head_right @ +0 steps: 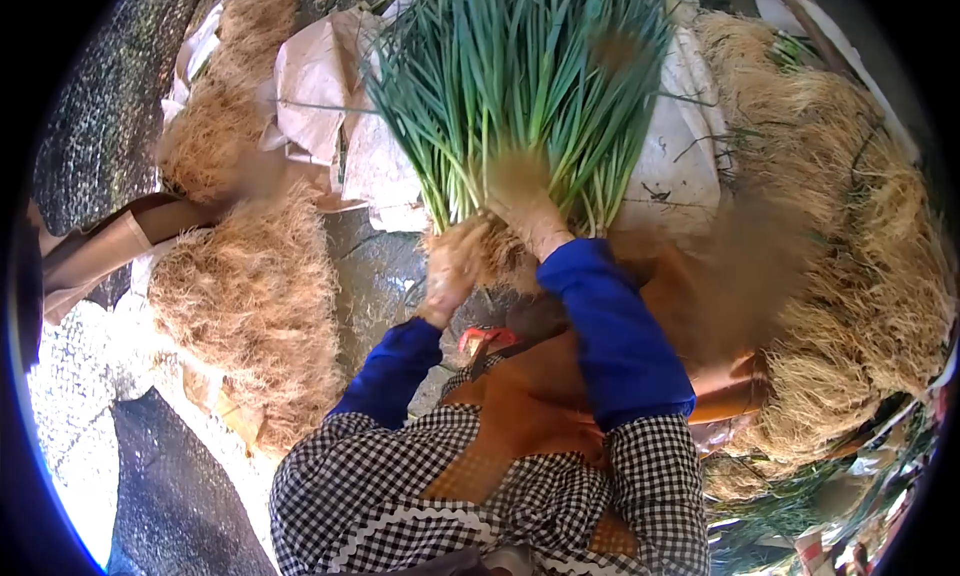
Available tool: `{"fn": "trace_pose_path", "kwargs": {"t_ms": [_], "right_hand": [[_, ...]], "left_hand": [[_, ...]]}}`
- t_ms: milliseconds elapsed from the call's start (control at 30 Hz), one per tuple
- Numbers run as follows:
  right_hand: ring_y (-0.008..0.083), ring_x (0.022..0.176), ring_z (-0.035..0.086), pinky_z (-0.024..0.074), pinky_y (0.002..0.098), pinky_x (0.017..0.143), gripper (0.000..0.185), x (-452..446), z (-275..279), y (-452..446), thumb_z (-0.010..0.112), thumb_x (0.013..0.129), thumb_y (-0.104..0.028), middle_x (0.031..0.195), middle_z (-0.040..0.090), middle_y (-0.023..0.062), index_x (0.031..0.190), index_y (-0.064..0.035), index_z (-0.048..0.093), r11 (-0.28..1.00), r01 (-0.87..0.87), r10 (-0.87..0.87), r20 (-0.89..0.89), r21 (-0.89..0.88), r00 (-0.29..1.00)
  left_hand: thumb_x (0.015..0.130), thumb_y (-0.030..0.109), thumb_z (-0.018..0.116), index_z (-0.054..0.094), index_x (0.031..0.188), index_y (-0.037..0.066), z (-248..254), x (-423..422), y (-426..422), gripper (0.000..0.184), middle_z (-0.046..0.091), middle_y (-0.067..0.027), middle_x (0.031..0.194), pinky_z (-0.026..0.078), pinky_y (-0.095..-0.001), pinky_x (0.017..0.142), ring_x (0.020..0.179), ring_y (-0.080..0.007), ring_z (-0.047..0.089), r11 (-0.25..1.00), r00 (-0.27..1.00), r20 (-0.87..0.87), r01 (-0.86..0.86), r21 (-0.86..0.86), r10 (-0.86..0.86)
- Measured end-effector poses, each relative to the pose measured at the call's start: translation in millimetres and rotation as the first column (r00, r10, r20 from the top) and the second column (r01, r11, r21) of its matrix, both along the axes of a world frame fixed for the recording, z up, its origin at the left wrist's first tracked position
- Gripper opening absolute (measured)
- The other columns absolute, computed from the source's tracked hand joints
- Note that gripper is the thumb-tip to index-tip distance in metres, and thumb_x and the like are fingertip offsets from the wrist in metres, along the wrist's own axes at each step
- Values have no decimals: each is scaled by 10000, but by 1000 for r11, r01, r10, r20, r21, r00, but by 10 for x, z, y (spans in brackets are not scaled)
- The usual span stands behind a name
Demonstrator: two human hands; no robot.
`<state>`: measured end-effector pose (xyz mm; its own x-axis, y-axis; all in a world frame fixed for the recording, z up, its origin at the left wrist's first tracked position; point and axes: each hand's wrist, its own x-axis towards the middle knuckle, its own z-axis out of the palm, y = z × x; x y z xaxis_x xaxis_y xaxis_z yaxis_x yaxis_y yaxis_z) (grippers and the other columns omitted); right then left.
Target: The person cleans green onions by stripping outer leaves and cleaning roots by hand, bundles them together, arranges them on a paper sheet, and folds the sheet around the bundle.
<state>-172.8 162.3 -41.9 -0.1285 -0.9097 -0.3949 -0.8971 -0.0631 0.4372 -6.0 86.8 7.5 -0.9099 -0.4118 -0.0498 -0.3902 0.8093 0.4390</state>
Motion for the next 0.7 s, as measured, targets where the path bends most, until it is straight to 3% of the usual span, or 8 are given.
{"fn": "trace_pose_path", "kwargs": {"t_ms": [67, 133, 367, 400, 533, 600, 667, 700], "right_hand": [[188, 1340, 160, 174, 413, 1067, 464, -76, 219, 113, 336, 906, -196, 1453, 196, -69, 1363, -259, 286, 977, 203, -129, 577, -65, 807], [202, 1339, 167, 190, 414, 1059, 488, -135, 217, 159, 362, 891, -166, 1450, 203, -54, 1366, -247, 286, 945, 304, -232, 407, -120, 883], [237, 1190, 396, 342, 327, 973, 429, -188, -176, 381, 434, 838, -137, 1323, 400, 72, 1267, -117, 434, 793, 519, -156, 716, -320, 680], [247, 1163, 421, 360, 332, 957, 428, -205, -92, 422, 473, 819, -151, 1294, 429, 89, 1243, -97, 459, 726, 606, -139, 792, -327, 594], [280, 1054, 499, 400, 359, 909, 337, -390, 613, 764, 533, 795, -176, 1164, 536, 107, 1105, -48, 557, 526, 773, -74, 887, -354, 456], [289, 1059, 498, 410, 375, 905, 293, -407, 756, 1087, 525, 820, -187, 1131, 555, 110, 1069, -39, 568, 406, 889, 1, 973, -213, 232], [300, 1041, 510, 421, 382, 889, 262, -551, 1129, 1542, 541, 815, -173, 1117, 560, 115, 1041, -47, 578, 530, 611, -15, 714, -588, 700], [304, 1028, 519, 428, 384, 879, 253, -587, 1412, 1794, 552, 807, -162, 1107, 565, 119, 1033, -51, 583, 437, 714, -82, 767, -546, 637]], "left_hand": [[758, 140, 574, 501, 1204, 142, -111, -155, 184, 451, 514, -92, 1213, 283, -516, 992, 1149, -270, 457, 983, 975, 155, 171, -64, -160], [769, 144, 576, 565, 1116, 134, 10, -30, 274, 347, 552, -75, 1161, 356, -476, 952, 1090, -259, 504, 972, 972, 160, 195, -134, -173], [806, 152, 592, 647, 850, 91, 48, -400, -206, 93, 636, -80, 780, 496, -317, 539, 657, -181, 598, 997, 991, 137, -20, 75, 10], [856, 169, 541, 611, 957, 87, 80, -673, -251, 147, 575, -65, 691, 452, -259, 461, 569, -133, 519, 1000, 992, -124, 3, -7, -4], [776, 264, 638, 576, 1075, 94, -70, -1571, -541, 349, 602, -85, 920, 487, -326, 590, 781, -187, 587, 962, 963, 35, -263, -70, 266], [713, 237, 672, 579, 987, 81, -539, -1635, -767, 329, 597, -111, 919, 479, -364, 661, 820, -250, 581, 966, 989, -134, -96, -240, 65], [748, 221, 578, 576, 869, 72, -486, -1739, -820, 191, 598, -120, 850, 466, -371, 695, 810, -278, 574, 986, 968, -196, -166, -26, 158], [762, 184, 534, 586, 815, 74, -512, -1890, -924, 133, 605, -105, 832, 468, -362, 691, 805, -268, 578, 996, 957, -277, -85, 19, 87]]}}
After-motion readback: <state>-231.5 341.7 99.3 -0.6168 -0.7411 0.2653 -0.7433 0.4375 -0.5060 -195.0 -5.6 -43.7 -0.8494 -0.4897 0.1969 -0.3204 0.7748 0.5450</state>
